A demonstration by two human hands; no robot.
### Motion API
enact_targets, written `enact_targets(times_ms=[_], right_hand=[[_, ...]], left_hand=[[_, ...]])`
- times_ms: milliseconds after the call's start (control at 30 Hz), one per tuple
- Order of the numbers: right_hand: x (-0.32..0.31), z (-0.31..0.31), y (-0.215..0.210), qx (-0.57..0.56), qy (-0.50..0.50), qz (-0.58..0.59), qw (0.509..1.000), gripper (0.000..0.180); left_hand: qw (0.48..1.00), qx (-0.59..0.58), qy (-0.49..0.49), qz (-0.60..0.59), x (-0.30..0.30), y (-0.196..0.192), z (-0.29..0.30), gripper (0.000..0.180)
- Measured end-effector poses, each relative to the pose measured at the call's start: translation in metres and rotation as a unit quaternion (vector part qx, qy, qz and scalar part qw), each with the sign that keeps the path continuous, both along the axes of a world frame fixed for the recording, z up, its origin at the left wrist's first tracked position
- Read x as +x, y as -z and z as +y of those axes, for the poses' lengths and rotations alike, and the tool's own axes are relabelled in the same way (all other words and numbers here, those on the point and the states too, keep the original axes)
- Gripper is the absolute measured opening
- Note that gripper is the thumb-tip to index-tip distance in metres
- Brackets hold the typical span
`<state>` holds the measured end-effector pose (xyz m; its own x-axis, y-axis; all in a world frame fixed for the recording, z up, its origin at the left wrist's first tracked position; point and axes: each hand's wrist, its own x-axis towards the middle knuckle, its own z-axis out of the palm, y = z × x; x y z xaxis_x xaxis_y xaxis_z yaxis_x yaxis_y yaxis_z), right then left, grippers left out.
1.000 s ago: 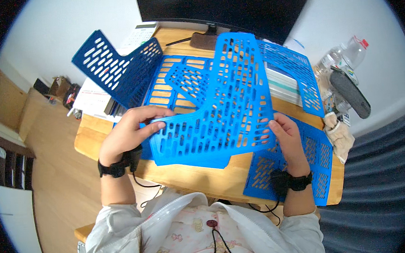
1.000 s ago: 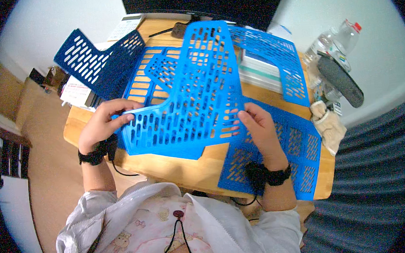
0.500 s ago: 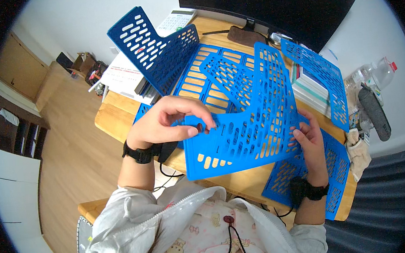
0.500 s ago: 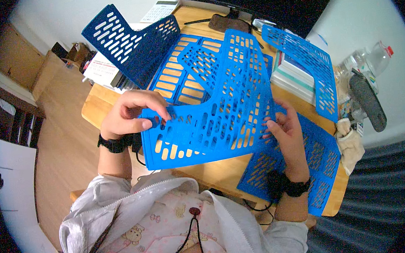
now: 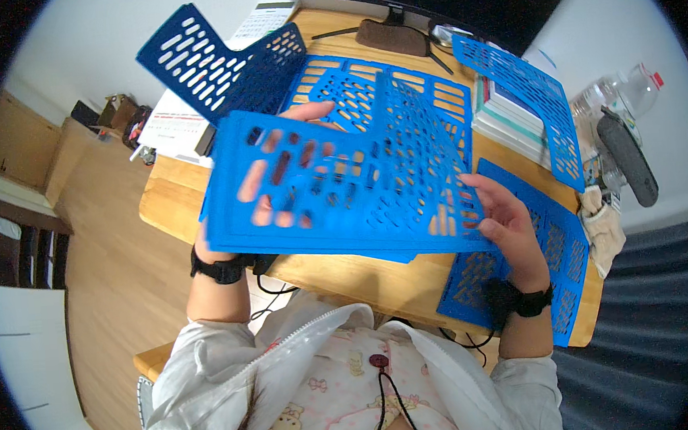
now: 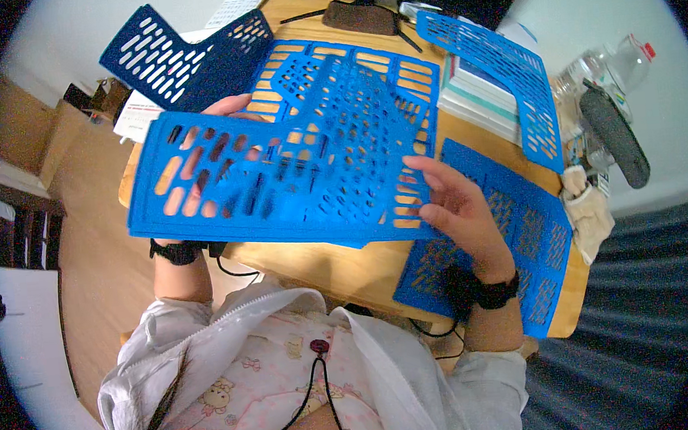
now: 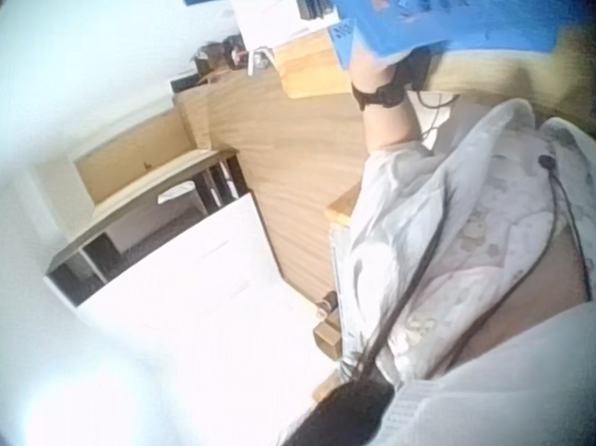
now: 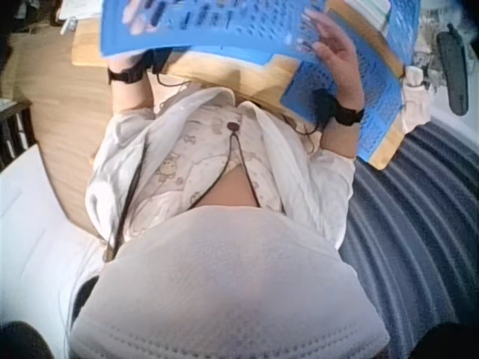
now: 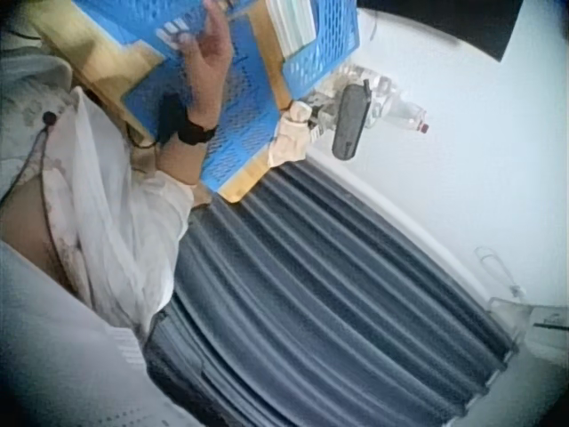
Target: The person assembles blue plastic slotted panels by hand, interlocking edges and aligning them into a larger structure on a wooden table. The person repeatedly adjusts and repositions the panels to fit them together.
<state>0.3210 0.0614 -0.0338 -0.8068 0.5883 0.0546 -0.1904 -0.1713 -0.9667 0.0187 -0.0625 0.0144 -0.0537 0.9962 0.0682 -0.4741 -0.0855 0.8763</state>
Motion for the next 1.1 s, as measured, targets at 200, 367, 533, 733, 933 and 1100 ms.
enact_targets(times_ms=[200,367,533,733,933,1100], right_hand=[[-0.005,-0.006,-0.003,-0.006,-0.083,0.001,0.997,0.077],[-0.007,-0.011,-0.005,0.097,-0.114,-0.037,0.988,0.085],[-0.003,-0.013,-0.015,0.128,-0.158,-0.071,0.976,0.092],[-0.011,-0.018,-0.021,0.271,-0.177,-0.105,0.940,0.094],[-0.013,-0.020,-0.027,0.338,-0.163,-0.138,0.917,0.092],[-0.010,-0.021,-0.025,0.366,-0.148,-0.141,0.908,0.088]], left_hand=[[0.973,0.157,-0.008,0.167,0.019,0.011,0.009,0.110],[0.968,0.147,-0.037,0.201,0.021,0.020,0.013,0.135],[0.968,0.167,-0.073,0.175,0.025,0.019,0.021,0.144],[0.976,0.145,-0.111,0.119,0.033,0.008,0.020,0.145],[0.970,0.183,-0.136,0.087,0.038,0.004,0.016,0.138],[0.964,0.204,-0.148,0.083,0.036,0.000,0.009,0.131]])
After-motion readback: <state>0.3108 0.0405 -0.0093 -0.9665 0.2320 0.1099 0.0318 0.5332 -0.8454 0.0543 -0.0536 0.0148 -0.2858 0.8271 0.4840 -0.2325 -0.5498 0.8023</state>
